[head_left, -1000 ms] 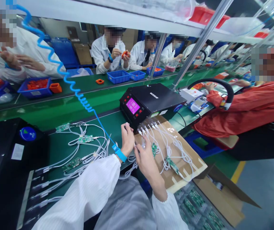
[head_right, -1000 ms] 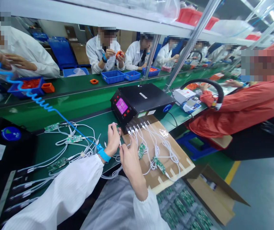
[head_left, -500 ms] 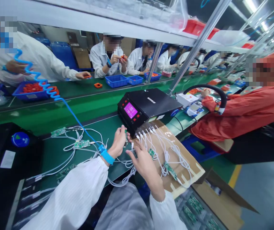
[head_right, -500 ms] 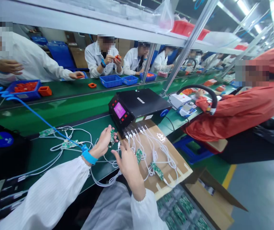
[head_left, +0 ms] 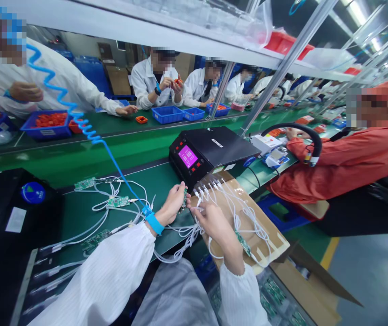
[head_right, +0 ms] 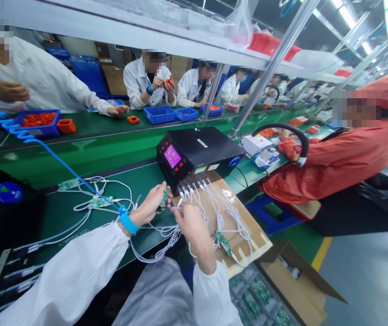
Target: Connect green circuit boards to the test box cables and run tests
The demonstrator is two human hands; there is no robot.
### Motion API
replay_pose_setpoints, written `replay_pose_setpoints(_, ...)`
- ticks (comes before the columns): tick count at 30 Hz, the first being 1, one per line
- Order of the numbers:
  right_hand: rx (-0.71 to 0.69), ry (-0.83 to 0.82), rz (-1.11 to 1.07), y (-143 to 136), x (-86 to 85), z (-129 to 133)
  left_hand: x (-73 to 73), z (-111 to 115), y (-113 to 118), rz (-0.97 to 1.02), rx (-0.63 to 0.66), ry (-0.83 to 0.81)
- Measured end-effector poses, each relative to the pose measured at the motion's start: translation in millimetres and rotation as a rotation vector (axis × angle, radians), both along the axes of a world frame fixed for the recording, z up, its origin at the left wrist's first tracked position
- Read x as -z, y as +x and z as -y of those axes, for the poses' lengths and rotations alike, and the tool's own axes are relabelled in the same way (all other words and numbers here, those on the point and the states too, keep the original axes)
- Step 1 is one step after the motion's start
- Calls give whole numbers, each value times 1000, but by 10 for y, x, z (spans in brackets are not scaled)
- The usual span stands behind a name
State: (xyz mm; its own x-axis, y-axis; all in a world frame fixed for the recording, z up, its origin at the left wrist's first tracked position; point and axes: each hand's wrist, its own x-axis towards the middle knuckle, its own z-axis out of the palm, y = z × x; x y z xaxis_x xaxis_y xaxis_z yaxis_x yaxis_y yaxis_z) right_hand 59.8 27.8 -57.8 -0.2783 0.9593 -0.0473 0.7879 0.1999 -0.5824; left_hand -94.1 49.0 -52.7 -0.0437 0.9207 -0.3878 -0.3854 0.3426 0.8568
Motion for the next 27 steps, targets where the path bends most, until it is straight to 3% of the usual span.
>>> replay_pose_setpoints(6, 26, -126, -55, 16, -142, -84, -12, 30, -22, 49, 145, -35)
replay_pose_setpoints(15, 72, -12, -211, 124, 21, -107, -29, 20, -51, 11, -16, 7)
replay_pose_setpoints(20, 165, -70, -293, 258, -71, -104, -79, 26, -42, 13, -52, -18)
replay_pose_setpoints(24, 175, 52, -191, 375, -155, -67, -103, 31, 19, 7, -38, -13)
replay_pose_setpoints(27, 141, 57, -41, 529, -111, 42, -110, 45, 53, -76, -75, 37)
